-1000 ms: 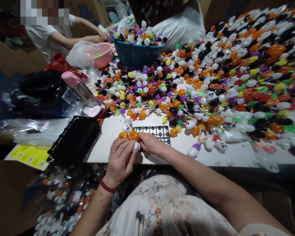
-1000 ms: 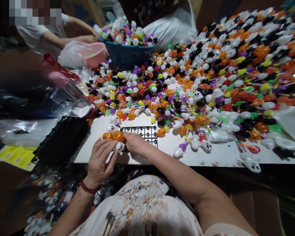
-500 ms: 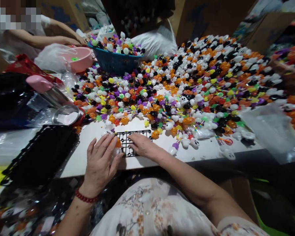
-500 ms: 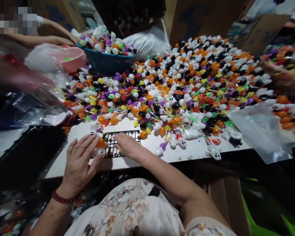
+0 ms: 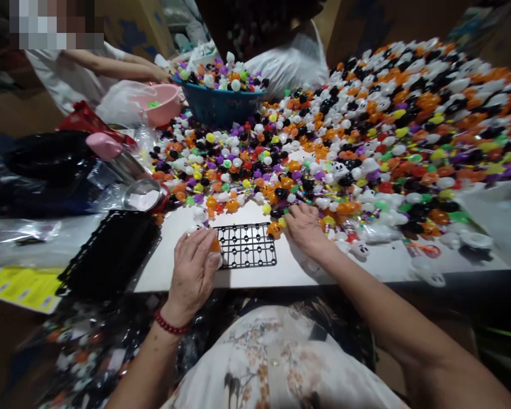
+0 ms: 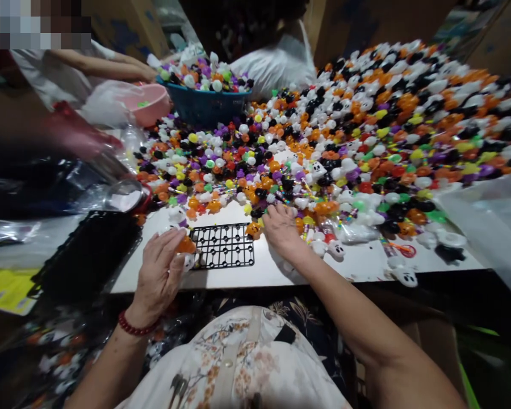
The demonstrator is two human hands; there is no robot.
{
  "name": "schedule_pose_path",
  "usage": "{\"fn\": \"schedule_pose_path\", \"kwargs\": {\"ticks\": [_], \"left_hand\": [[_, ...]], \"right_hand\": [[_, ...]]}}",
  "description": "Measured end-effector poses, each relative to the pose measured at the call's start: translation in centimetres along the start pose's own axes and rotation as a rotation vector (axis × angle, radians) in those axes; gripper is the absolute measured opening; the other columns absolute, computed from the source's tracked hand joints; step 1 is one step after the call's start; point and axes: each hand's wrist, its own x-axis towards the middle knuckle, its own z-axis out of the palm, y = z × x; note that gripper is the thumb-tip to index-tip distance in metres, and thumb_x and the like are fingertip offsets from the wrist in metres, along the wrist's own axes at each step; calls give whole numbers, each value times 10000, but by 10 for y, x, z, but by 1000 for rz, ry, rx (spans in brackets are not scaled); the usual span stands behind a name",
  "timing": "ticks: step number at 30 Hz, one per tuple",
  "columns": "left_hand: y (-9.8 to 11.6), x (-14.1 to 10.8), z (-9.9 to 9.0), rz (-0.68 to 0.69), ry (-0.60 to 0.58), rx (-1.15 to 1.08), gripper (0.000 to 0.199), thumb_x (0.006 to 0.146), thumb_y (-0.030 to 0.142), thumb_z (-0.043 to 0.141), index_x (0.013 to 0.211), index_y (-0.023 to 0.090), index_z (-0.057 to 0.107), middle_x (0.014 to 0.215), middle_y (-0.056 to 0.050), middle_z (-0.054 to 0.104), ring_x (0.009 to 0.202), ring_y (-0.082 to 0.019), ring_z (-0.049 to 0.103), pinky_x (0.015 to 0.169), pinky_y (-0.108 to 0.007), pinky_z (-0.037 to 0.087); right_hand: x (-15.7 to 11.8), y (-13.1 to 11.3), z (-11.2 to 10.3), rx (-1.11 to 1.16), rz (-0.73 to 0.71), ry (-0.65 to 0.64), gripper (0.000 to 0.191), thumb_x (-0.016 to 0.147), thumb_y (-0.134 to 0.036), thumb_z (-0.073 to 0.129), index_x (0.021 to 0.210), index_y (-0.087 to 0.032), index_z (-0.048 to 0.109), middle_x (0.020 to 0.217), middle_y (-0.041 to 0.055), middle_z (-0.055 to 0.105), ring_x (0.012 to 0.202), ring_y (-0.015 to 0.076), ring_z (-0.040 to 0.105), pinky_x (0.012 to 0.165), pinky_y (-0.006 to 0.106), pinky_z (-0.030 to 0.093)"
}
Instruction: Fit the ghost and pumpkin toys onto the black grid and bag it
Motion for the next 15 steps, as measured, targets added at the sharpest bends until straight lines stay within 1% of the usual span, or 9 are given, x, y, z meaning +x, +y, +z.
{"fn": "schedule_pose_path", "kwargs": {"ticks": [1, 3, 5, 7, 9, 10, 12, 15], "left_hand": [[-1, 0, -1, -13, -1, -6, 438, 987, 280, 397, 1416, 220, 458, 1342, -113, 585, 1300, -240, 500, 1157, -501, 316], [-4, 1, -4, -30, -9, -11, 432, 994, 284, 377, 1412, 215, 462, 1350, -114, 576, 1298, -237, 495, 1145, -495, 340], [-6, 1, -4, -28, -26, -10, 419, 994, 283, 382, 1395, 209, 481, 1337, -115, 584, 1286, -237, 502, 1137, -491, 353], [-8, 2, -5, -23, -43, -8, 406, 994, 277, 386, 1376, 202, 498, 1314, -114, 599, 1276, -237, 509, 1137, -491, 350], [-9, 3, -4, -23, -51, -9, 401, 995, 273, 378, 1368, 197, 505, 1308, -113, 603, 1276, -238, 510, 1138, -489, 348], [-9, 3, -4, -24, -53, -11, 401, 996, 271, 374, 1369, 197, 503, 1312, -113, 601, 1279, -238, 507, 1138, -489, 348], [-9, 2, -5, -25, -54, -20, 403, 995, 262, 373, 1373, 195, 497, 1322, -114, 594, 1285, -237, 501, 1139, -487, 348], [-9, 0, -5, -24, -56, -27, 408, 991, 251, 382, 1380, 191, 489, 1331, -121, 584, 1291, -239, 495, 1142, -489, 348]], "right_hand": [[1, -6, -3, 101, 1, 23, 184, 909, -144, 434, 962, -148, 611, 1041, 156, 584, 1005, 291, 470, 863, 407, 346], [4, -23, -7, 372, 27, 43, 197, 928, -166, 396, 1039, -153, 558, 983, 124, 604, 888, 241, 521, 795, 351, 379], [11, -46, -5, 673, 79, 2, 188, 937, -218, 403, 1082, -172, 514, 907, 69, 625, 769, 199, 543, 720, 308, 398], [22, -71, 5, 945, 144, -62, 176, 910, -280, 486, 1059, -192, 515, 877, 27, 646, 737, 172, 562, 691, 281, 415], [35, -95, 20, 1139, 181, -120, 190, 855, -304, 581, 1009, -196, 550, 894, 8, 668, 777, 158, 586, 709, 266, 437], [41, -105, 27, 1197, 183, -140, 187, 830, -293, 611, 983, -194, 571, 900, 3, 675, 801, 155, 593, 722, 262, 445], [51, -121, 37, 1232, 161, -168, 157, 800, -250, 635, 943, -193, 607, 884, -5, 681, 830, 160, 599, 732, 257, 450], [59, -132, 38, 1148, 103, -202, 138, 781, -192, 640, 919, -187, 631, 874, 4, 689, 842, 175, 604, 723, 254, 445]]}}
